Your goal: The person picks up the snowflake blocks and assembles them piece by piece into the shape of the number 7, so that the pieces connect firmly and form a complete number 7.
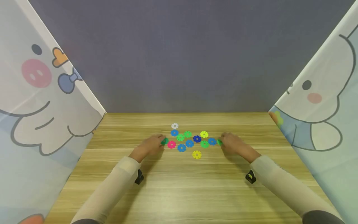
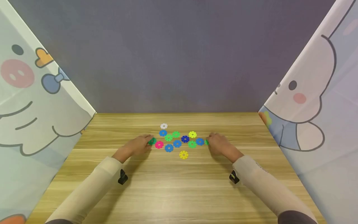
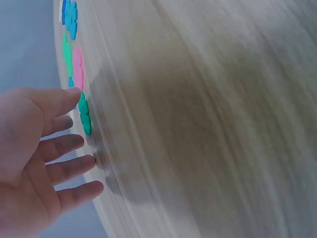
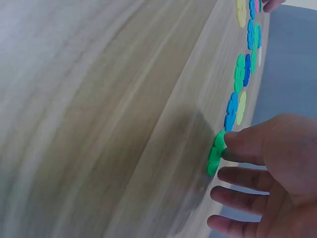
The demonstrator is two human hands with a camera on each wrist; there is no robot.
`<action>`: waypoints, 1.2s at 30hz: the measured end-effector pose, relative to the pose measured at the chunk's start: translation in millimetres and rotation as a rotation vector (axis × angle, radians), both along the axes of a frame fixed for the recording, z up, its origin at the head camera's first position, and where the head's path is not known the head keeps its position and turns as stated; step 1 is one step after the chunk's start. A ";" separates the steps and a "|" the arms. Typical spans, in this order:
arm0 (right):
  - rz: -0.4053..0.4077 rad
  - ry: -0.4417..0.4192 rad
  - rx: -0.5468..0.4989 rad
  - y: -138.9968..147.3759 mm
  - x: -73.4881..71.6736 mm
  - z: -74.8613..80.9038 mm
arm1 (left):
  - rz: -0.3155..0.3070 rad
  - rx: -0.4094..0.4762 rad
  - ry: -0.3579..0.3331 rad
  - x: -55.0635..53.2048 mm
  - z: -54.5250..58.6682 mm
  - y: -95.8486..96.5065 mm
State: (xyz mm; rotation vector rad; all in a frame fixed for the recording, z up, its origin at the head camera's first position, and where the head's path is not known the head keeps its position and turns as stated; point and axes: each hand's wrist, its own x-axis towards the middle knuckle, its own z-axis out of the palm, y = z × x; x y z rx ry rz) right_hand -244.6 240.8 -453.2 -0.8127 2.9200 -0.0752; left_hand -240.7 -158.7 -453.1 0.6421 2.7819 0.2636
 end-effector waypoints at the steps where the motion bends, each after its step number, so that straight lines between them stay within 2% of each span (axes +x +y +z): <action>1: -0.003 -0.015 -0.001 0.5 -0.5 -0.5 | -0.001 -0.003 -0.002 -0.4 -0.6 0.0; 7: -0.028 -0.075 -0.049 5.0 -2.4 -5.1 | -0.037 -0.026 0.032 -4.2 -5.1 1.5; 10: -0.033 -0.054 -0.087 6.4 -3.3 -8.0 | -0.033 -0.030 0.042 -6.0 -7.4 2.8; 16: -0.083 0.010 -0.125 6.3 -8.7 -16.5 | -0.062 -0.030 0.143 -10.6 -12.9 5.7; 20: -0.096 0.035 -0.122 3.7 -14.2 -19.2 | -0.021 -0.020 0.169 -14.4 -14.4 8.1; 28: -0.105 -0.039 -0.062 -1.7 -21.3 -13.5 | 0.052 -0.042 0.186 -17.3 -9.7 18.1; 36: -0.127 -0.128 -0.044 -4.2 -26.2 -11.4 | 0.115 0.012 0.108 -21.5 -11.0 19.2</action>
